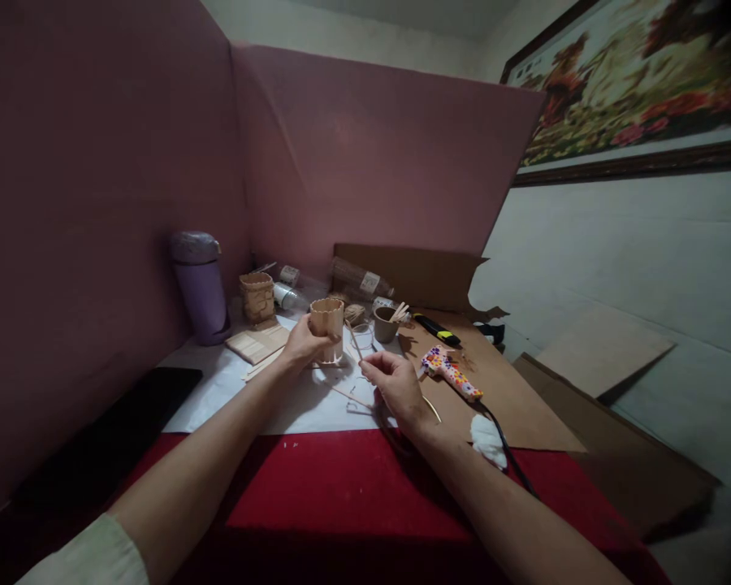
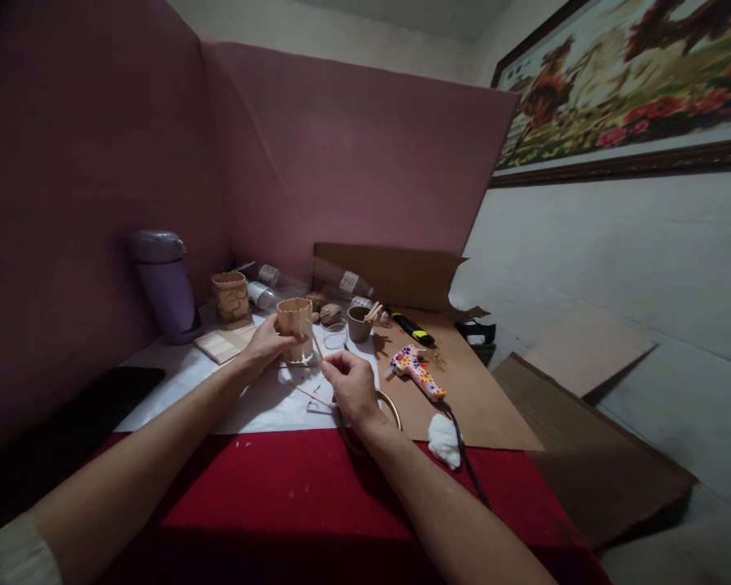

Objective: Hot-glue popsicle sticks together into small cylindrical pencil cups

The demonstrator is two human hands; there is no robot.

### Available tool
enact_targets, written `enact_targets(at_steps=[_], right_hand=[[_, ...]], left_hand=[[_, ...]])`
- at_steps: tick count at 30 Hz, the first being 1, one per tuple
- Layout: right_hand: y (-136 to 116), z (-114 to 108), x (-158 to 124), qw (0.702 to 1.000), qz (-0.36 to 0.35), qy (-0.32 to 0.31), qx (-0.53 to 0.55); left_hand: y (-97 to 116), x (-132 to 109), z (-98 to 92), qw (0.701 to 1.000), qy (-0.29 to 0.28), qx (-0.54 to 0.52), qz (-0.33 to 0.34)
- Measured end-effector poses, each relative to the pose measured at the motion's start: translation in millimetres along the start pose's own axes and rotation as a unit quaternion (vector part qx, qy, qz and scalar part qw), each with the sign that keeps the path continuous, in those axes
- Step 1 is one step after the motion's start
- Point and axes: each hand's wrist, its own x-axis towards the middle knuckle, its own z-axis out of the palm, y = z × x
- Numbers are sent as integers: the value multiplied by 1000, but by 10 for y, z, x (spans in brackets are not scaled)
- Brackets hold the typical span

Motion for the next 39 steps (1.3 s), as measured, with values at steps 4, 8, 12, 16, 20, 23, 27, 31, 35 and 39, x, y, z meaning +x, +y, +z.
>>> enact_targets(at_steps=[4, 8, 12, 16, 20, 23, 27, 31, 35, 39], right_hand=[[8, 4, -11, 1000, -5, -1, 17], [-18, 14, -51, 999, -19, -10, 39], [-51, 29, -102, 998, -44, -11, 37], [-64, 16, -111, 998, -57, 21, 23], [-62, -12, -107, 990, -99, 77, -66], [-56, -16, -124, 964, -180, 108, -164], [-49, 0, -160, 937, -235, 118, -229], [-34, 23, -183, 951, -215, 91, -203], [-16, 33, -188, 954, -212, 73, -197], [-29, 20, -187, 957, -212, 48, -192]], left_hand=[[41, -30, -37, 1000, 3, -27, 13], [127, -185, -26, 991, -35, -127, -29], [183, -385, 60, 972, -88, -200, -86], [175, -511, 149, 960, -116, -225, -119], [145, -566, 211, 957, -106, -246, -112], [133, -602, 250, 953, -116, -257, -109], [132, -646, 292, 949, -126, -269, -102], [143, -674, 312, 952, -123, -258, -107], [144, -698, 328, 952, -135, -249, -121], [122, -695, 327, 957, -129, -234, -117]])
